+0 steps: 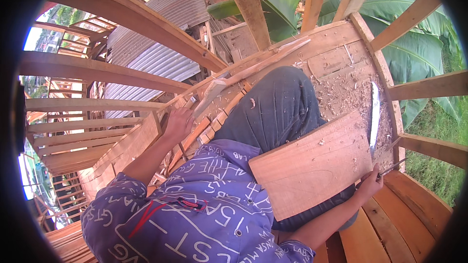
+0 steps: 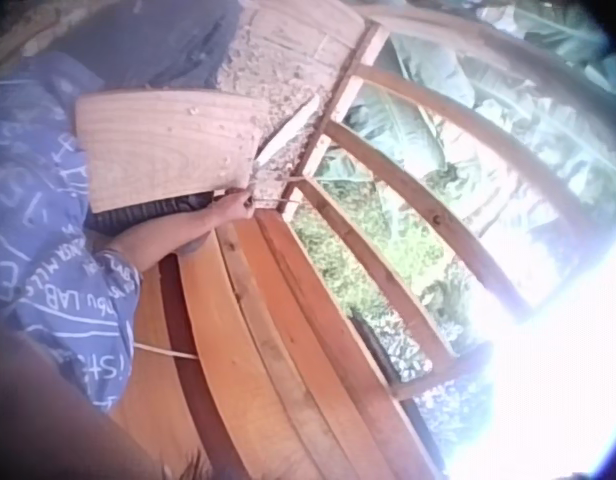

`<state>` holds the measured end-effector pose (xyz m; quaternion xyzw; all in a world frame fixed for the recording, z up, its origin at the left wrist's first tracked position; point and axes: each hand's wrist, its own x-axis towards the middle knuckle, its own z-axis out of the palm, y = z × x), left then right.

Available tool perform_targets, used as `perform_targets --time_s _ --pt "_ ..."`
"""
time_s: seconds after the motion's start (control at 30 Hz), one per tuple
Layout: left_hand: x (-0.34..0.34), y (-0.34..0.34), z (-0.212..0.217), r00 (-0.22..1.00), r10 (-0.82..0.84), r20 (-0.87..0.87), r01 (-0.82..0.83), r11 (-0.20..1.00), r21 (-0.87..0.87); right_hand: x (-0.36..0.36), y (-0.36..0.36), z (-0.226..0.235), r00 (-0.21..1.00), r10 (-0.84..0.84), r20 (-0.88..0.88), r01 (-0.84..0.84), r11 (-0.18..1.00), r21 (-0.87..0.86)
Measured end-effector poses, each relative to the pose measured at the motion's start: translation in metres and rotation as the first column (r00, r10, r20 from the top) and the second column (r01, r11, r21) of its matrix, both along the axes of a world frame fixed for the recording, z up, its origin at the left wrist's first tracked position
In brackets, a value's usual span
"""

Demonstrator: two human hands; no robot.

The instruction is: The person sits cross-legged on a wooden floor and uses a large machete to shave and shape a small wooden stick. They repeatedly strike the stick against a flat wooden board to remove shavings and refine the stick's profile.

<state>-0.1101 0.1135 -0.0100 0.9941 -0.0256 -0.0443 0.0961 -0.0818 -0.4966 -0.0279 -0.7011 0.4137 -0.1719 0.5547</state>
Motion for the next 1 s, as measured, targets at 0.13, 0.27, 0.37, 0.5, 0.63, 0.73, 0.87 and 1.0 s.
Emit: perform_targets --time_s 0.13,0.27,0.37,0.5,0.63,0.73,0.87,1.0 --pt "0.034 -0.032 0.045 0.999 -0.046 -0.02 0.045 0.999 -0.006 0.001 0.002 0.001 0.997 -0.022 0.07 0.02 0.999 0.028" --pt "0.067 -0.078 0.094 0.975 -0.204 0.09 0.21 0.976 -0.065 0.0 0.004 0.001 0.997 0.0 0.074 0.004 0.998 -0.055" --pt "0.09 -0.113 0.127 0.921 -0.336 0.196 0.359 0.928 -0.095 -0.002 0.004 0.004 0.997 0.012 0.07 -0.004 0.994 -0.11" --pt "0.115 -0.159 0.155 0.855 -0.448 0.262 0.5 0.846 -0.186 -0.002 0.012 0.01 0.988 0.013 0.157 0.007 0.992 -0.127" --pt "0.134 -0.206 0.169 0.725 -0.588 0.359 0.666 0.731 -0.147 -0.003 0.022 0.033 0.964 0.067 0.257 -0.051 0.996 -0.066" --pt "0.143 -0.236 0.166 0.637 -0.645 0.422 0.746 0.655 -0.124 -0.012 0.034 0.052 0.898 0.101 0.428 -0.198 0.962 0.188" --pt "0.147 -0.272 0.165 0.535 -0.716 0.449 0.824 0.559 -0.092 -0.016 0.048 0.065 0.696 0.146 0.703 -0.527 0.769 0.363" --pt "0.152 -0.296 0.162 0.459 -0.771 0.44 0.874 0.482 -0.067 -0.019 0.056 0.073 0.679 0.245 0.692 -0.61 0.712 0.347"
